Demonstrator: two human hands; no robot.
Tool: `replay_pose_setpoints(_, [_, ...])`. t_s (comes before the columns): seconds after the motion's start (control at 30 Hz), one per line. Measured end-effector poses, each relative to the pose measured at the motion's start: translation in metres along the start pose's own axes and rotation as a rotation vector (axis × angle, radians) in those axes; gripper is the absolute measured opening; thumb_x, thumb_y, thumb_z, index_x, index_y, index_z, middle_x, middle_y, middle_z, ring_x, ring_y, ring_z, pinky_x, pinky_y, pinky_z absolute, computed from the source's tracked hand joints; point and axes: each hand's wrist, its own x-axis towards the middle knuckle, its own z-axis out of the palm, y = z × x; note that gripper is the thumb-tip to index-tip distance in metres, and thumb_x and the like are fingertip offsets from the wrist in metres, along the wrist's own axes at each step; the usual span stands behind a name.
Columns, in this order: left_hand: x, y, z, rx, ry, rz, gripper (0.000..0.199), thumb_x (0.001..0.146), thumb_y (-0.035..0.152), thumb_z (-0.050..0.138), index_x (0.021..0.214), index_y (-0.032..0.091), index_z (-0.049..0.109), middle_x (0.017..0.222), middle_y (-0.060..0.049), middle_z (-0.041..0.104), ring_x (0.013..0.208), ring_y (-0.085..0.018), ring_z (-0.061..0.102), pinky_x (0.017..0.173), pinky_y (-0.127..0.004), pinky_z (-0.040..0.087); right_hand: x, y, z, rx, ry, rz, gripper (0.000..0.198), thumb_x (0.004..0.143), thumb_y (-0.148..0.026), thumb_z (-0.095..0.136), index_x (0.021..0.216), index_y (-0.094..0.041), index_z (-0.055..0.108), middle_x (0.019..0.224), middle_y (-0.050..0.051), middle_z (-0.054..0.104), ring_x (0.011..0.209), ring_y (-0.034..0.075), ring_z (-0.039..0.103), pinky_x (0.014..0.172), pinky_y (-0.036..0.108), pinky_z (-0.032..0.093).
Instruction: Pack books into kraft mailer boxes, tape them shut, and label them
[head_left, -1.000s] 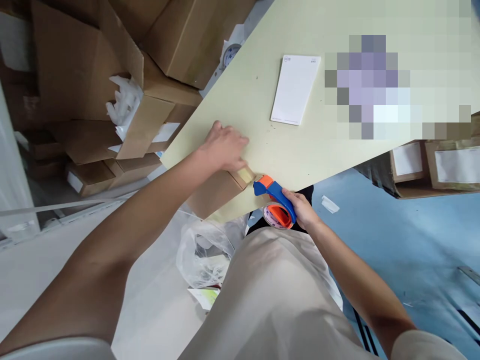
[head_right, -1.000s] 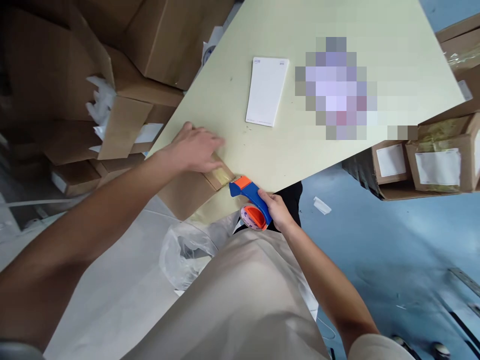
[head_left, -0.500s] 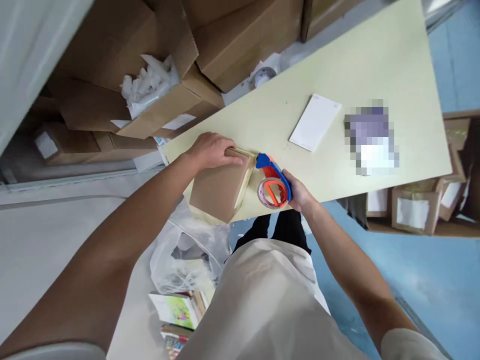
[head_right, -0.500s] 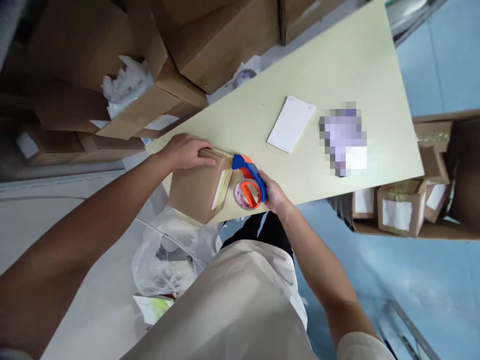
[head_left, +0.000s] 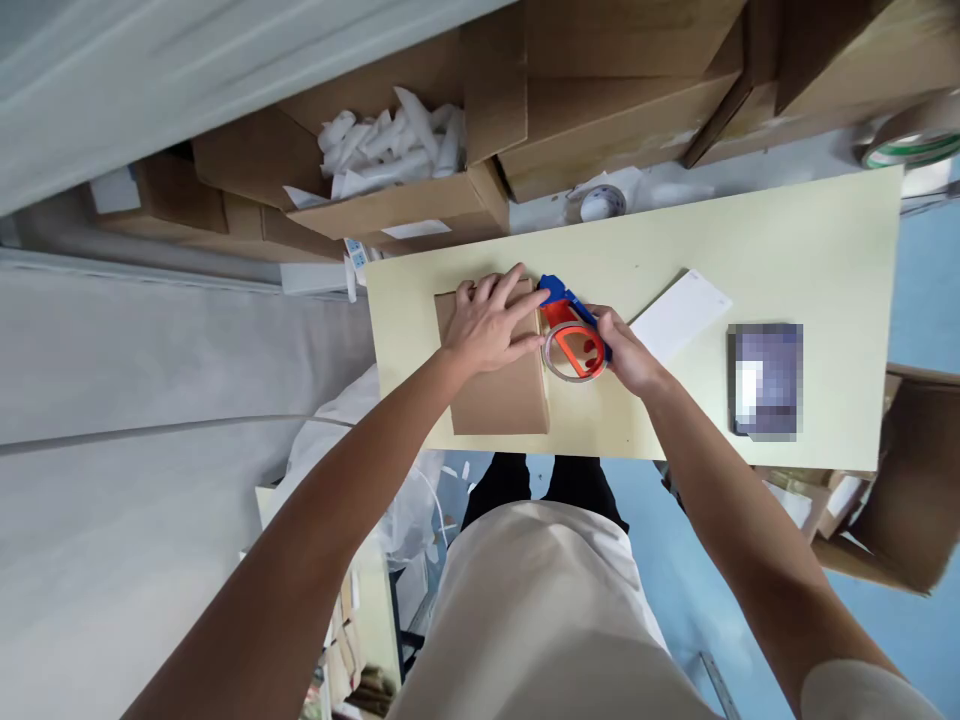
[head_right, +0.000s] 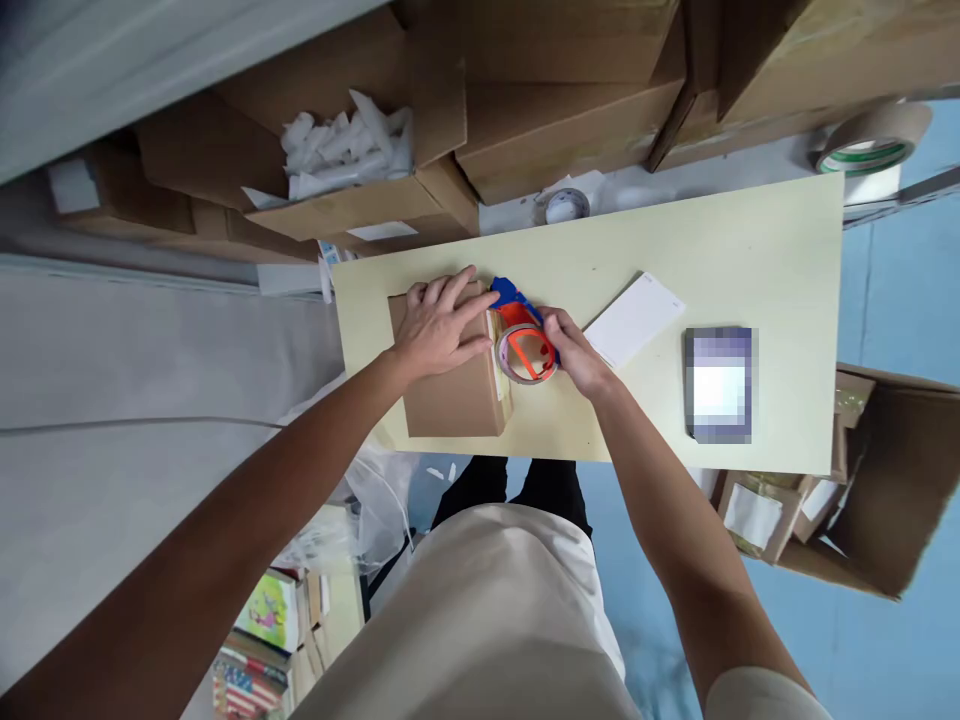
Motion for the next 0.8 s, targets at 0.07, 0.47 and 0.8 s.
replay_pose_setpoints(0.07, [0.001,0.000,0.000,0.004,0.006,-0.019,0.064,0.082,0.055,0.052,0.141,0.035,0.038,0.155,-0.006,0.023,0.130,-0.038,0.029,0.101,-0.054,0.021,-0.004,-0.001,-0.001,-0.092,-0.047,-0.033,0.063,0.071,-0.047,0.071,0.126,-0.029,0.047,0.124,0.004,0.060,0.115,0.027,0.054,0.098,0.046,0.045])
replay_pose_setpoints(0.47, [-0.005,0.007,0.002,0.055,0.017,-0.077,0.058,0.086,0.055,0.043,0.139,0.032,0.038,0.149,-0.009,0.028,0.129,-0.040,0.029,0.098,-0.055,0.025,-0.126,0.079,-0.019,-0.255,0.012,0.032,0.080,0.066,-0.014,0.058,0.142,-0.027,0.038,0.130,0.006,0.057,0.117,0.030,0.054,0.097,0.046,0.045])
replay_pose_setpoints(0.8, [-0.013,-0.004,0.015,-0.106,0.112,-0.499,0.066,0.085,0.061,0.036,0.146,0.039,0.020,0.150,-0.008,0.028,0.133,-0.041,0.026,0.097,-0.062,0.030,-0.153,0.098,0.035,-0.143,0.252,0.070,0.077,0.063,-0.016,0.054,0.139,-0.026,0.038,0.128,0.006,0.058,0.113,0.027,0.055,0.100,0.046,0.043])
